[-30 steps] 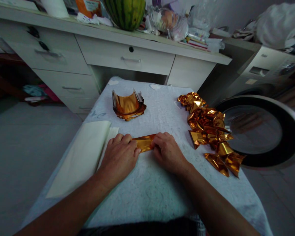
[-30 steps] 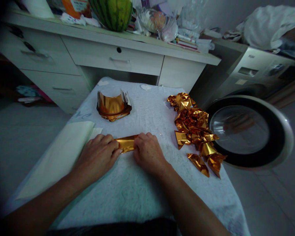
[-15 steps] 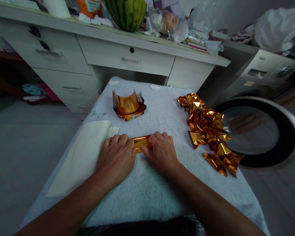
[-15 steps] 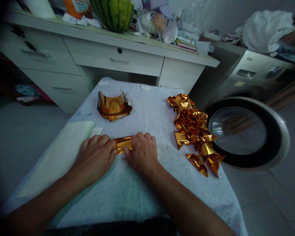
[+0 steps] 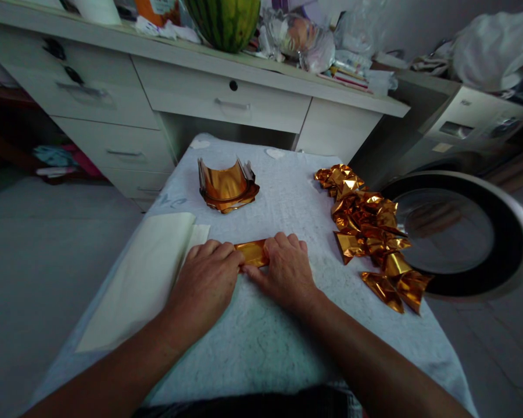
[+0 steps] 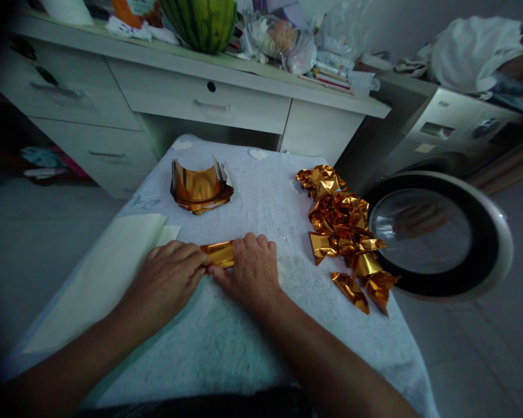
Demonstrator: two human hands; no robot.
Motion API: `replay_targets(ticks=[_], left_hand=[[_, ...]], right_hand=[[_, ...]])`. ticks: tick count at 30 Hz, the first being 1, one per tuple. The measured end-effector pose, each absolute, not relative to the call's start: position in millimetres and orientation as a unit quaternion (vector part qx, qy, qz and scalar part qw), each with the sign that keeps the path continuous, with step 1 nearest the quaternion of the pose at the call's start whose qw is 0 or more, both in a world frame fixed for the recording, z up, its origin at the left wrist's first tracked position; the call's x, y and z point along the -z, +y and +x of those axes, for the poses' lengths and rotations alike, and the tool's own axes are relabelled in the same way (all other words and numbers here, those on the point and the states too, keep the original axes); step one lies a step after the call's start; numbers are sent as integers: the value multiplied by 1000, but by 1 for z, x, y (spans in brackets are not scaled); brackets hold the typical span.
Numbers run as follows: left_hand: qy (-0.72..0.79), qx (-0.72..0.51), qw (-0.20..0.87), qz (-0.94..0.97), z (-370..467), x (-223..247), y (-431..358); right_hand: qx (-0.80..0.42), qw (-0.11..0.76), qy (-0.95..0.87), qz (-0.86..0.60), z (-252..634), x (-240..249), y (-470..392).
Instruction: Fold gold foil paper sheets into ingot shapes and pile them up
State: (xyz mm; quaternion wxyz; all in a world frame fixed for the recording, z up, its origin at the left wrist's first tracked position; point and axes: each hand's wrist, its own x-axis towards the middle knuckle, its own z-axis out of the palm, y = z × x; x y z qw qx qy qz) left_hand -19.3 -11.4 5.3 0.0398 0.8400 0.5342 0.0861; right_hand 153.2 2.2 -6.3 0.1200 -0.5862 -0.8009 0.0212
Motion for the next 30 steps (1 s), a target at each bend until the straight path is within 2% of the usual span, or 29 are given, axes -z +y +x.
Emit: replay_targets(ticks=[8,16,20,24,30], left_hand=[[519,-53,50,852,-20,-9,-16],[422,19,-89,902,-10,-11,-35],[406,7,-125,905,-11,-4,-40],[413,-30,-90,906,-15,6,-39],[427,25,-58,902,-14,0,-36]], right_hand=[[-50,117,-799,-587,155,5,2],[-96,124,-786,-597,161,1,4],[-105,128,-773,-613,172,3,7],[-105,133,-761,-627,186,5,11],[-112,119,-741,-651,202,4,16]])
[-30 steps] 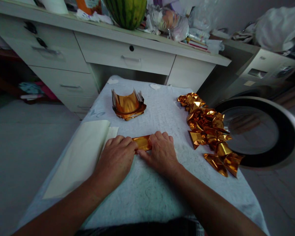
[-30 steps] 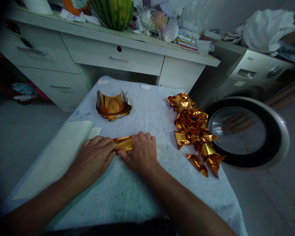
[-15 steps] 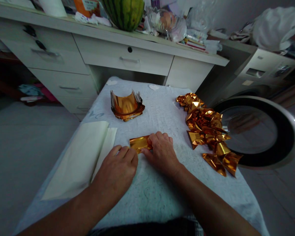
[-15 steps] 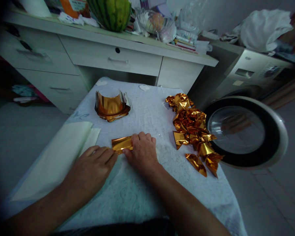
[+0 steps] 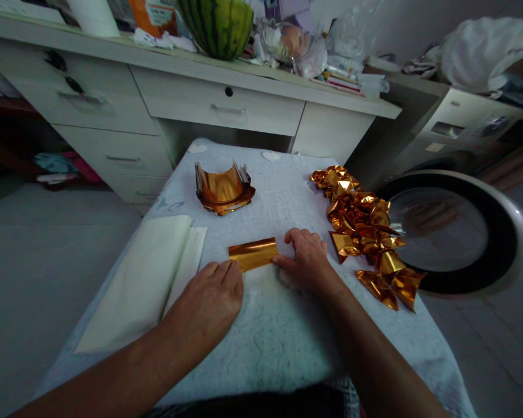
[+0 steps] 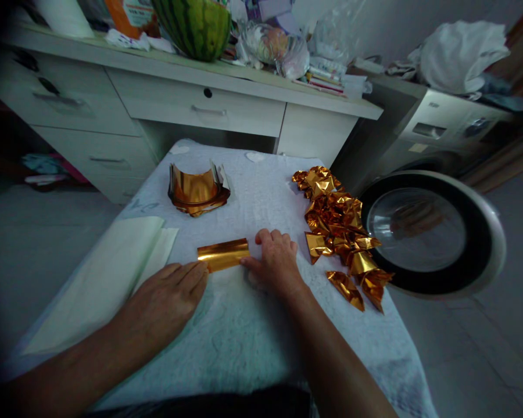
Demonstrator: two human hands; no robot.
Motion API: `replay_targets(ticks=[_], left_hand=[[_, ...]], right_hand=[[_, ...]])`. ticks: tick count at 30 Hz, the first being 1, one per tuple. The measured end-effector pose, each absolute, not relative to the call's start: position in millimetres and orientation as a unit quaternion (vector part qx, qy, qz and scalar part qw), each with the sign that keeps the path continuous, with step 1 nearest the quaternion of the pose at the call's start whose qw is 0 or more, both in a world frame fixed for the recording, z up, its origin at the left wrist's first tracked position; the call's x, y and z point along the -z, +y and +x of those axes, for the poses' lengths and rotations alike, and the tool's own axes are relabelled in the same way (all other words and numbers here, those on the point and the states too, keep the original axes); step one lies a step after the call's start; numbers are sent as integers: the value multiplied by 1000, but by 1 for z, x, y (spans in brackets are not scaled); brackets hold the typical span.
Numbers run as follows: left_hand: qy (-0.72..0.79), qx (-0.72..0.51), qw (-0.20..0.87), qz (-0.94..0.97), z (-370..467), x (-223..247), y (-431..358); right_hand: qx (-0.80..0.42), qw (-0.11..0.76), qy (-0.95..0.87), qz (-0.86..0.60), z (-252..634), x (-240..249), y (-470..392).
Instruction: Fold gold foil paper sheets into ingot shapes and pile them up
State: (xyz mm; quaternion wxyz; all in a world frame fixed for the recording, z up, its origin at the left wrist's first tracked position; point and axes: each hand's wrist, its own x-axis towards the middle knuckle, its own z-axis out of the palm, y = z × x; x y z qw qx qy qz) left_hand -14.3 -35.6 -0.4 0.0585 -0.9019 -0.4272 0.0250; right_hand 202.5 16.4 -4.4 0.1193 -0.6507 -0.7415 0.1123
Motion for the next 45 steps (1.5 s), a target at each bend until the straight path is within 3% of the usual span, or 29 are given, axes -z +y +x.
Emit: replay_targets(ticks=[7,14,22,35,45], left_hand=[[-413,-83,51,-905,-5,-17,-28],[-444,-62,1,-894,9,-33,-15],[-457,-11,48,-888,8,-14,-14],[-466,116,-76,-874,-5,0,-4],[-469,180,-85,-860,-6,1,-2]], right_hand=[[-135,115,-740,-649,213,3,21],[-141,133,-744,-639,217,6,22],[-168,268,-789,-527,206,-3,14],[-190,222,-826,-482,201,5,15],[-179,229,-791,-538,200,8,19]])
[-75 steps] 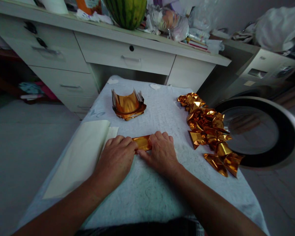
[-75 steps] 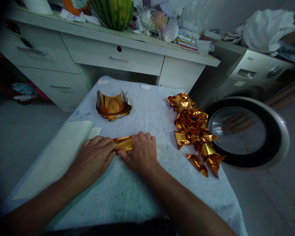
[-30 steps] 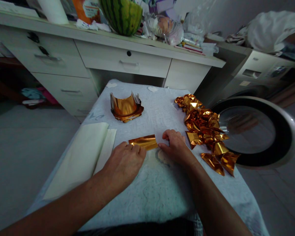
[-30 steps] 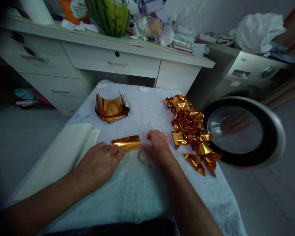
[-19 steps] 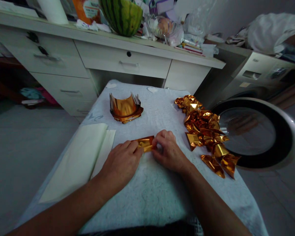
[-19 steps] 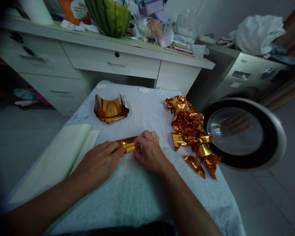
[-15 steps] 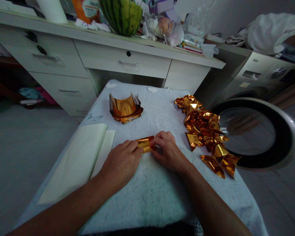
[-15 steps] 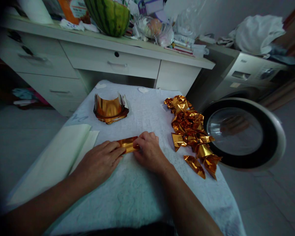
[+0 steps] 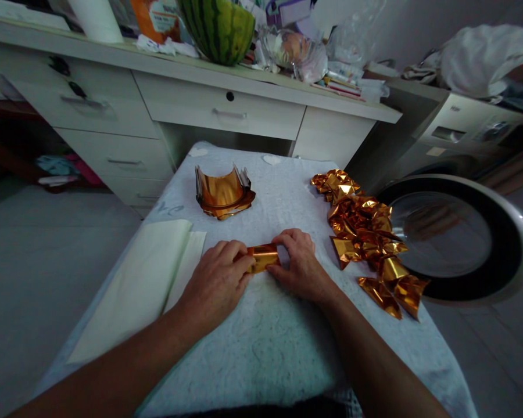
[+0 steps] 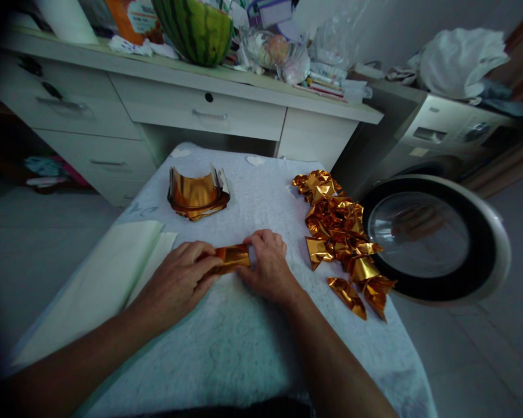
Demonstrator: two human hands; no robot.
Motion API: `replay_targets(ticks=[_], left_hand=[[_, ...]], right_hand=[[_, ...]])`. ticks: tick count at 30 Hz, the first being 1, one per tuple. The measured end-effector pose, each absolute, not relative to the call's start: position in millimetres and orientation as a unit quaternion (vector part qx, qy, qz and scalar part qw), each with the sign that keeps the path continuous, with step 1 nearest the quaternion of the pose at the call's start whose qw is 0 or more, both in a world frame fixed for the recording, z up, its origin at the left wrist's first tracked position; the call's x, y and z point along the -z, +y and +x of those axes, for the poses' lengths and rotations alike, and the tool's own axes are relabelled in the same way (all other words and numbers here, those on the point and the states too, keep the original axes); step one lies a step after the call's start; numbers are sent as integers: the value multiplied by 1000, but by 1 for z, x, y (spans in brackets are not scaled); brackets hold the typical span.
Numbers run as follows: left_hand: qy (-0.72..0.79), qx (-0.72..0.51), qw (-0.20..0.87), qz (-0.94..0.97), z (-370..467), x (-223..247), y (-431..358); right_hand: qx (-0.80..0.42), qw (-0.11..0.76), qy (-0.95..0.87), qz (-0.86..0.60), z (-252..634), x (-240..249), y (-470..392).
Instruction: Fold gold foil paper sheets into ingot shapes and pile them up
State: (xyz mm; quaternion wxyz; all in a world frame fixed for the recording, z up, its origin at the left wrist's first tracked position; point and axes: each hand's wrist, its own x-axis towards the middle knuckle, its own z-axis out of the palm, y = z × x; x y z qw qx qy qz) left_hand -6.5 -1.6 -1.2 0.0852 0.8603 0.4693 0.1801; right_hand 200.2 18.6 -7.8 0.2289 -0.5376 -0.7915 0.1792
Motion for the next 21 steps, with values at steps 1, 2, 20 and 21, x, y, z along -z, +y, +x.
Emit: replay_targets(ticks=[1,2,20,21], left_hand=[[472,-194,74,857,-6,1,-2],[475,-208,64,852,-6,1,-2],[543,-377,362,657,-9,-9,-1],[542,-386,380,642,-9,-10,-1]], right_hand=[[-184,229,-790,-537,200,7,19],[-189,231,-790,-536,201,7,19],[-375,365,-715,-463,209,-1,19],[-395,372,-702,-462,209,0,19]])
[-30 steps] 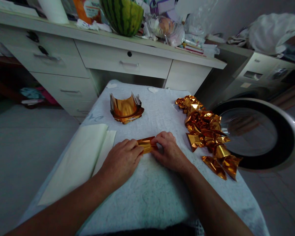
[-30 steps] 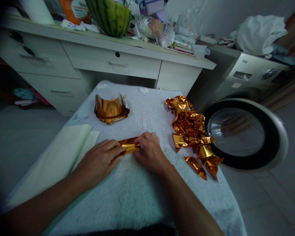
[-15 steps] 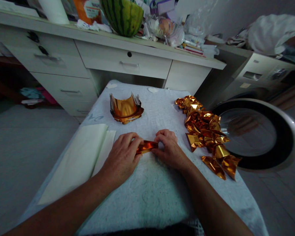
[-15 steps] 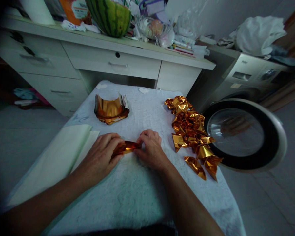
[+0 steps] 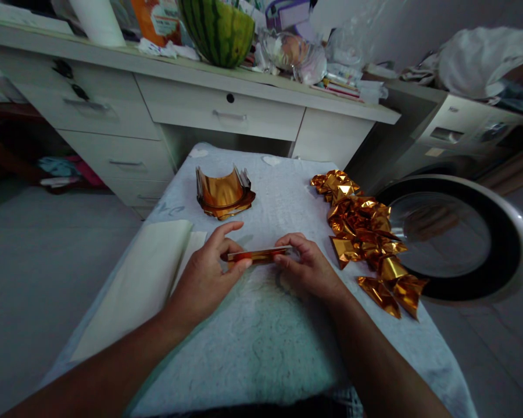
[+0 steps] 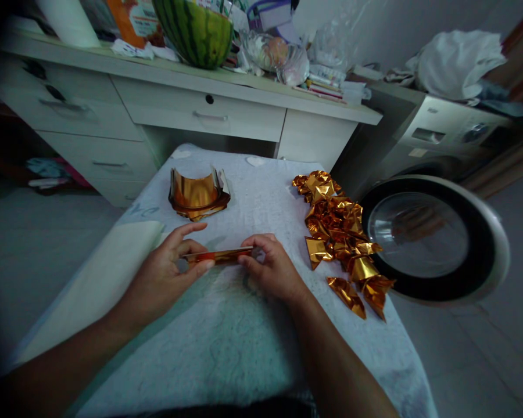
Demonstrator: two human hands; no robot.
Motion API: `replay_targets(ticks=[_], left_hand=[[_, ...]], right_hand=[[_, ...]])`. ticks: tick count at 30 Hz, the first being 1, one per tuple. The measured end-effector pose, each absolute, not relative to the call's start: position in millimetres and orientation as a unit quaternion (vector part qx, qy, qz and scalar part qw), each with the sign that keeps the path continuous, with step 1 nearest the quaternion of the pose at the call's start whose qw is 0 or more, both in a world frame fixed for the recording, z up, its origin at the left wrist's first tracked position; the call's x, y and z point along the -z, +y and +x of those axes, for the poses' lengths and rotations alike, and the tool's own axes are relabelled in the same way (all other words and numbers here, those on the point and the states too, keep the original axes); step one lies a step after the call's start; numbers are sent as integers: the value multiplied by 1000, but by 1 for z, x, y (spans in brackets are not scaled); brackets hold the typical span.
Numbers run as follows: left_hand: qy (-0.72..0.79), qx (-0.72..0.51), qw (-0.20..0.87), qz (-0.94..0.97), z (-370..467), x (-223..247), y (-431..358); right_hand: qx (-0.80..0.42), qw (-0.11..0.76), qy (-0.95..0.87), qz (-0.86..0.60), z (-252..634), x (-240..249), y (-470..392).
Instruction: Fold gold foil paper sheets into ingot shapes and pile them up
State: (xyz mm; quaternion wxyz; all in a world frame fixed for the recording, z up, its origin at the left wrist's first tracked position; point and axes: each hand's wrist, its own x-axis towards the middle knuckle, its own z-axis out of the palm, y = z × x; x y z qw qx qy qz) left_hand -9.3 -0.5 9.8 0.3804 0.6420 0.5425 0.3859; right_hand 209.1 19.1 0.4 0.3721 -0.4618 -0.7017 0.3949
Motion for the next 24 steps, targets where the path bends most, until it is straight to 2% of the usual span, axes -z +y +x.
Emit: replay_targets(ticks=[7,10,20,22,24], left_hand=[[483,-448,537,527,-5,-13,1],[464,-463,573,492,-5,-14,1],[472,-450,578,490,-5,-5,7],[489,-452,546,508,-6,-1,8],[530,-469,447,547,-6,1,8]], right_hand=[[-632,413,-524,-394,203,-1,16],[-687,434,-459,-360,199,0,14],[-656,437,-487,-378,200,6,20],[-639,437,-494,-396,200,6,21],[-614,441,-500,-422,199,6,21]])
